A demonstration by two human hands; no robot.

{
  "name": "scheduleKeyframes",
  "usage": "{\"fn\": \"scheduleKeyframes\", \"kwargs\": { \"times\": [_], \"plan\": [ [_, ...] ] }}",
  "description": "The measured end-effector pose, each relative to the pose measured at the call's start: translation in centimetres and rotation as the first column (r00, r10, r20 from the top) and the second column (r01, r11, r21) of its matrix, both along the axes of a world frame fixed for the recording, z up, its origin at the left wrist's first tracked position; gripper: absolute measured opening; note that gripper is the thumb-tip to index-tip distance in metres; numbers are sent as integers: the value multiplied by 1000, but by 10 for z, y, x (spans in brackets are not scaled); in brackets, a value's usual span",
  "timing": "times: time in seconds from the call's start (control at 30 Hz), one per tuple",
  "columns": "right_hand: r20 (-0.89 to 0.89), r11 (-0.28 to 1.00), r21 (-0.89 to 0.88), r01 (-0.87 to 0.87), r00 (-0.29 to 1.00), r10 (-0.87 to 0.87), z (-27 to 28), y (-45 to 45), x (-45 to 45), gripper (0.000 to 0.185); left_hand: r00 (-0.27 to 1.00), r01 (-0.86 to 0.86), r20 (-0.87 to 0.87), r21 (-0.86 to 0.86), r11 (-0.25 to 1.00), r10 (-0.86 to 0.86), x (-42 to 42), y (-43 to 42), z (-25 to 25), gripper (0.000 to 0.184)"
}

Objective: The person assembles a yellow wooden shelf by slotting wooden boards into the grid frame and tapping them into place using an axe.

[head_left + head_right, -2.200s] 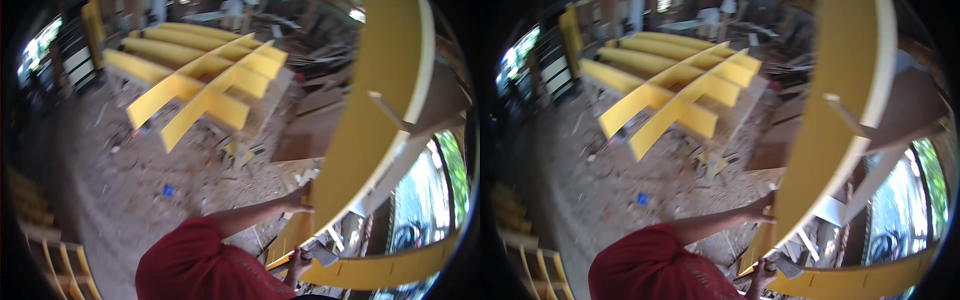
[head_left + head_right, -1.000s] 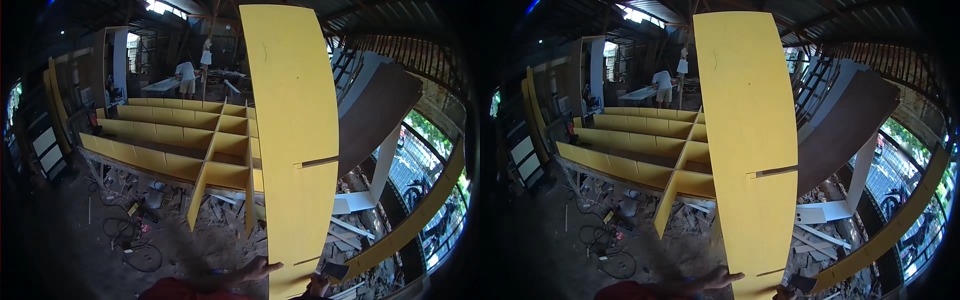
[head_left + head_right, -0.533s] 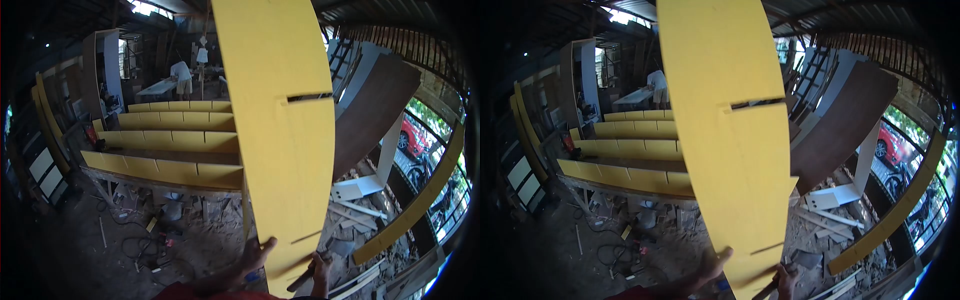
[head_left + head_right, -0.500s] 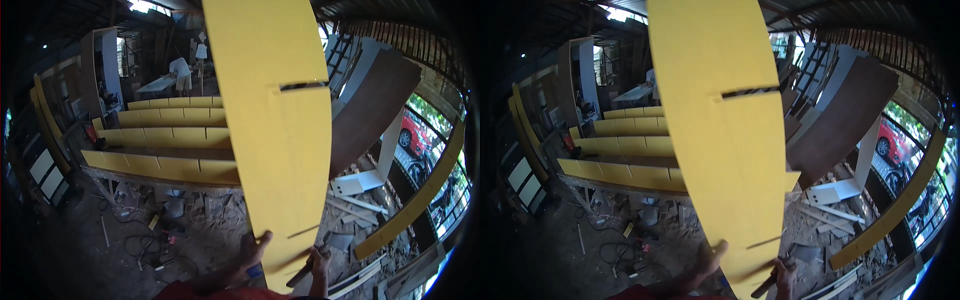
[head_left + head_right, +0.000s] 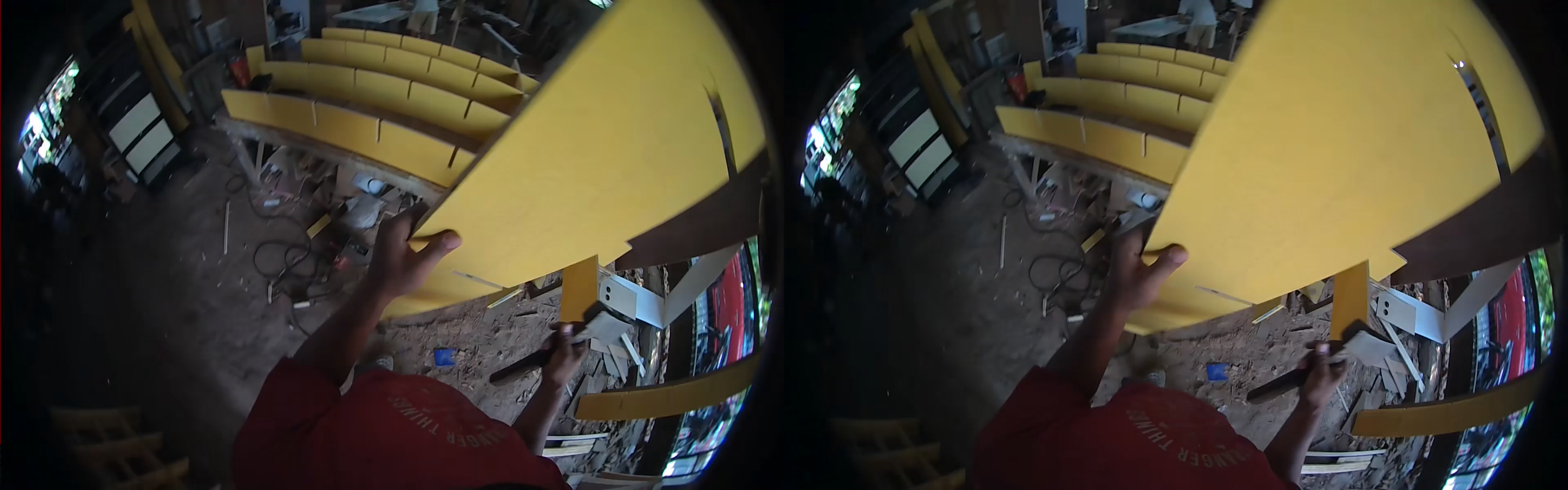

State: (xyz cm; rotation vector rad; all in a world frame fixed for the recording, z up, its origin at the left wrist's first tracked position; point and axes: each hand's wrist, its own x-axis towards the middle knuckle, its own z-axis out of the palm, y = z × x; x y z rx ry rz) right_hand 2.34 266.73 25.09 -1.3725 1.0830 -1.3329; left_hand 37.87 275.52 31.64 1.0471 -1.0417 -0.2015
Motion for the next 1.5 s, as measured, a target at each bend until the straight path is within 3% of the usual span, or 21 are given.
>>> {"fn": "scheduleKeyframes", "kwargs": {
  "times": [0.1, 0.23, 0.3, 0.37, 0.4, 0.5, 0.57, 0.63, 0.67, 0.7, 0.77, 0.87, 0.93, 0.97, 1.03, 1.13, 1.23, 1.33, 1.4, 1.5],
  "plan": [
    [41, 995, -102, 2, 999, 3, -5, -23, -40, 34, 987, -96, 133, 3, 995, 95, 18, 11, -15, 44],
    [289, 975, -219, 46, 957, 20, 44, -6, -36, 63, 902, -275, 320, -95, 957, 291, 35, 0, -45, 58],
    [327, 977, -214, -13, 941, 84, 19, -27, -73, 88, 874, -341, 335, -97, 935, 353, 43, -9, -71, 65],
    [395, 924, -315, -215, 856, 334, 4, -26, -90, 82, 820, -392, 412, -101, 914, 397, 61, -7, -102, 68],
    [413, 864, -384, -324, 777, 475, 0, -26, -93, 80, 855, -361, 373, -72, 930, 361, 70, -6, -121, 70],
    [527, 835, -419, -356, 654, 544, -16, -10, -91, 94, 891, -314, 335, -32, 949, 306, 100, 9, -162, 78],
    [506, 885, -323, -336, 729, 462, -28, -8, -89, 89, 842, -396, 393, -15, 918, 370, 112, 18, -177, 83],
    [557, 941, -239, -241, 759, 336, -32, 0, -72, 84, 823, -416, 407, -45, 908, 397, 135, 19, -216, 77],
    [600, 961, -199, -191, 752, 273, -48, -2, -72, 73, 843, -405, 383, -7, 914, 376, 135, 20, -221, 70],
    [599, 936, -163, -313, 722, 346, -66, -10, -81, 62, 861, -398, 359, 36, 917, 360, 134, 23, -224, 64],
    [602, 948, -138, -285, 736, 309, -85, -14, -80, 50, 843, -456, 382, 135, 879, 379, 141, 39, -249, 50],
    [540, 977, -54, -209, 816, 204, -22, 16, -36, 40, 770, -584, 456, 220, 781, 447, 154, 51, -303, 31],
    [578, 965, -39, -259, 782, 234, -25, 17, -37, 37, 774, -597, 416, 230, 768, 477, 150, 57, -317, 23],
    [592, 957, -31, -287, 766, 249, -26, 17, -40, 36, 772, -599, 422, 236, 765, 475, 147, 58, -321, 28],
    [595, 956, -14, -293, 766, 243, -29, 13, -44, 34, 760, -614, 438, 242, 751, 480, 139, 62, -316, 37],
    [594, 950, -28, -309, 760, 265, -31, 10, -49, 30, 852, -503, 333, 303, 810, 404, 110, 60, -281, 53],
    [620, 947, -25, -321, 738, 266, -38, 8, -55, 26, 923, -337, 296, 308, 889, 248, 26, 45, -174, 34],
    [599, 907, -6, -422, 725, 341, -43, 4, -71, 25, 925, -212, 352, 160, 964, 146, -59, 24, -85, 51],
    [592, 876, 7, -483, 707, 386, -41, 1, -82, 16, 890, -234, 421, 86, 968, 177, -120, 9, -34, 62],
    [553, 805, 11, -593, 674, 489, -34, -2, -103, 8, 873, -292, 439, 122, 949, 212, -172, -1, -26, 73]
  ]
}}
